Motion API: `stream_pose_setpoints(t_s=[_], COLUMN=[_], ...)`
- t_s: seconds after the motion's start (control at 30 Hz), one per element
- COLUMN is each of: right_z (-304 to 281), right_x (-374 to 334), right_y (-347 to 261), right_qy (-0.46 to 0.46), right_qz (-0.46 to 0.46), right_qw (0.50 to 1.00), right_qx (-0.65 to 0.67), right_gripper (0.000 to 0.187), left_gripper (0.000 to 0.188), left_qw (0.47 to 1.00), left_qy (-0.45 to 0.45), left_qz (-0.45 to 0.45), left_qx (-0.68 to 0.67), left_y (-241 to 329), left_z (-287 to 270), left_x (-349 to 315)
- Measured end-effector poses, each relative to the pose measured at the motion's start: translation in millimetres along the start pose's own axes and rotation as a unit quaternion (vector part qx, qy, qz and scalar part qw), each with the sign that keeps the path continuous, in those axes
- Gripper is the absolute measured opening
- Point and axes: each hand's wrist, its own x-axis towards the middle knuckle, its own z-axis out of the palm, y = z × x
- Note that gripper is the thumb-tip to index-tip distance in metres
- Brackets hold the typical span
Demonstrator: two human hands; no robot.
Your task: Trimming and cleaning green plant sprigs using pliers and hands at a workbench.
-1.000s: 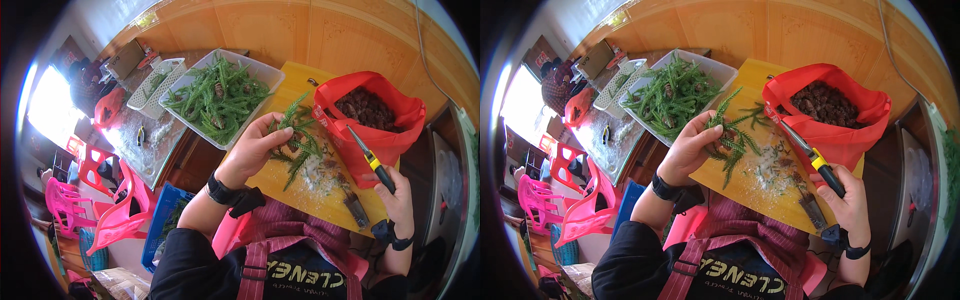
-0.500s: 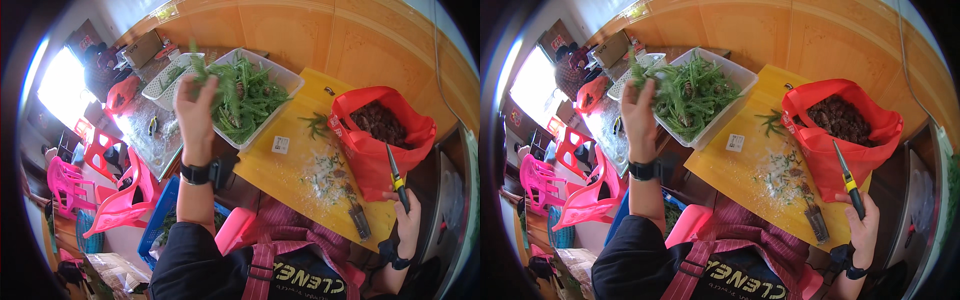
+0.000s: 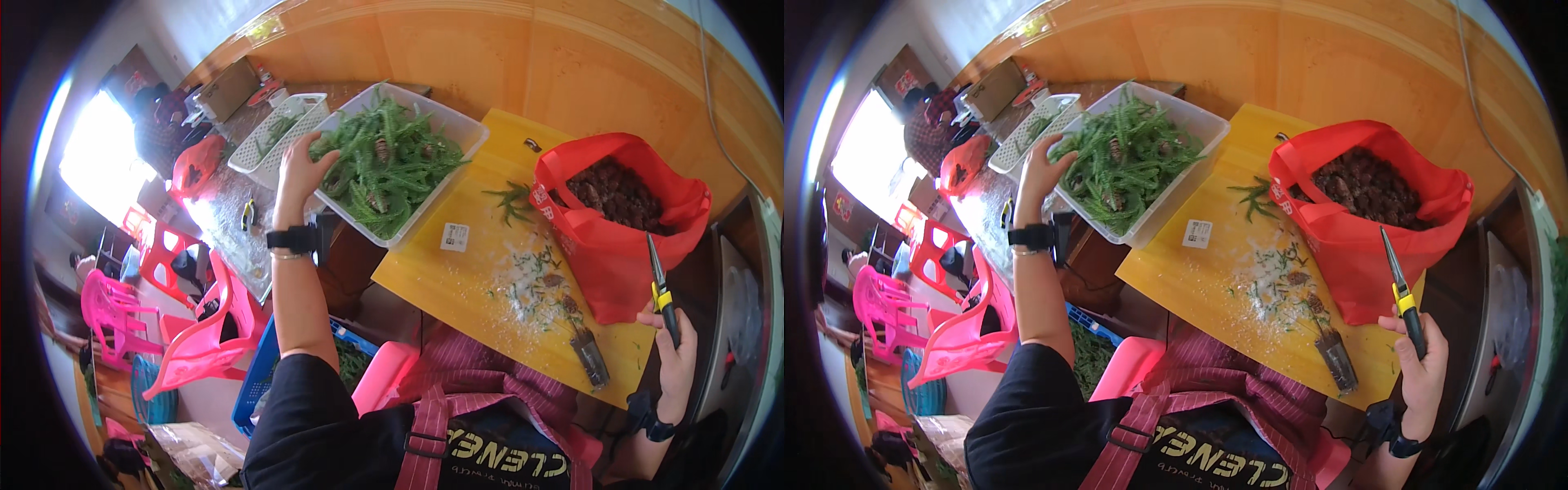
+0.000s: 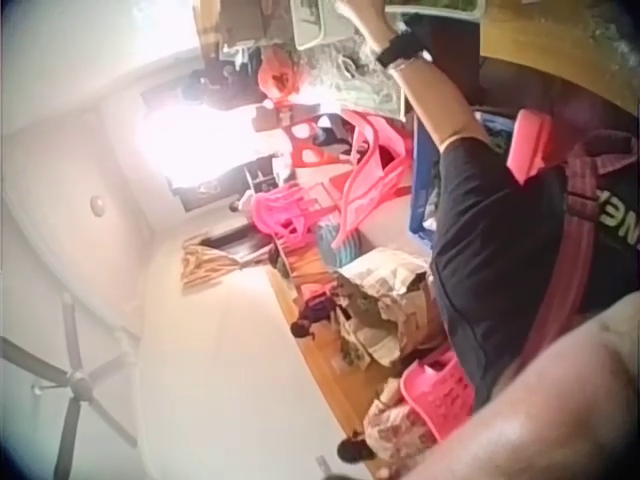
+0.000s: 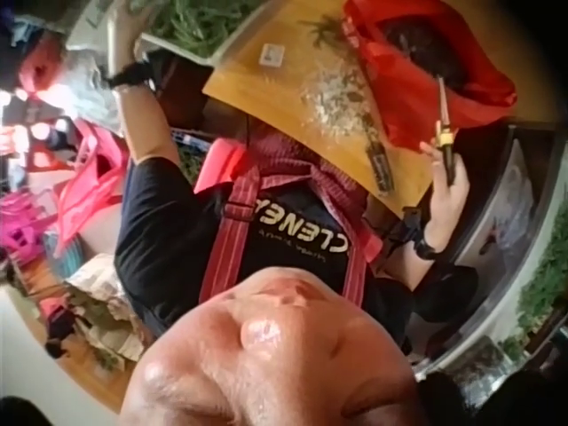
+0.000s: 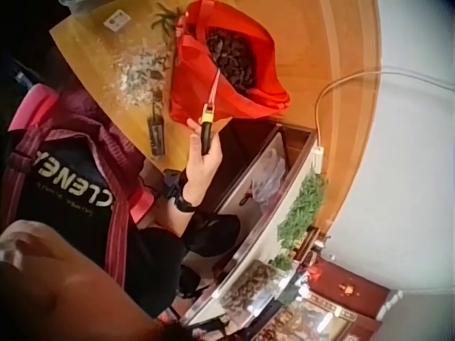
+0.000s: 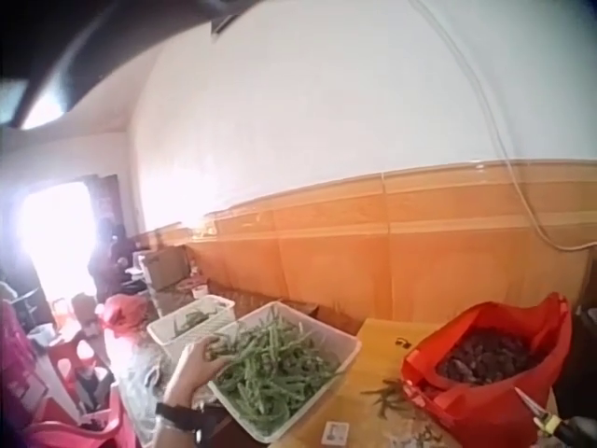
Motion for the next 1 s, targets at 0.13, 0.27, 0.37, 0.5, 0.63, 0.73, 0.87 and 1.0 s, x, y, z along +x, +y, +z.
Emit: stream_pose_setpoints(t_s=[0.13, 0.27, 0.37, 0.5, 0.63, 0.73, 0.87, 1.0], right_z=[-13.5, -37.2, -32.9, -24.2, -21.1, -20.1, -29.5, -33.1], right_x=[-1.2, -17.2, -28.6, -25.2, -25.2, -23.1, -12.3, 38.1], right_y=[-5.4, 34.3, 70.4, 101.1, 122.8, 124.2, 120.2, 38.2], right_qy=[-0.016, -0.065, -0.055, -0.024, -0.079, -0.080, -0.088, -0.036], right_qz=[0.086, 0.113, 0.096, 0.078, 0.015, 0.028, -0.051, -0.068], right_qw=[0.991, 0.964, 0.951, 0.951, 0.936, 0.934, 0.919, 0.958], right_qx=[-0.102, -0.232, -0.290, -0.298, -0.342, -0.347, -0.381, -0.277], right_gripper=[0.016, 0.017, 0.021, 0.023, 0.025, 0.025, 0.021, 0.010], left_gripper=[0.047, 0.033, 0.034, 0.036, 0.023, 0.026, 0.028, 0.033], left_qw=[0.996, 0.883, 0.789, 0.773, 0.802, 0.837, 0.860, 0.895], left_qy=[0.087, -0.083, -0.297, -0.397, -0.463, -0.425, -0.378, -0.298], left_qz=[-0.011, -0.031, 0.008, 0.120, 0.235, 0.290, 0.235, 0.183], left_qx=[0.004, -0.461, -0.537, -0.481, -0.295, -0.185, -0.248, -0.278], left_y=[19.2, 95.3, 173.5, 209.1, 229.0, 225.1, 217.4, 222.2], left_z=[-8.2, -23.5, -17.4, 14.7, 51.1, 81.8, 120.9, 148.1], left_x=[-17.5, -26.5, -40.3, -68.9, -82.7, -94.9, -92.2, -81.6])
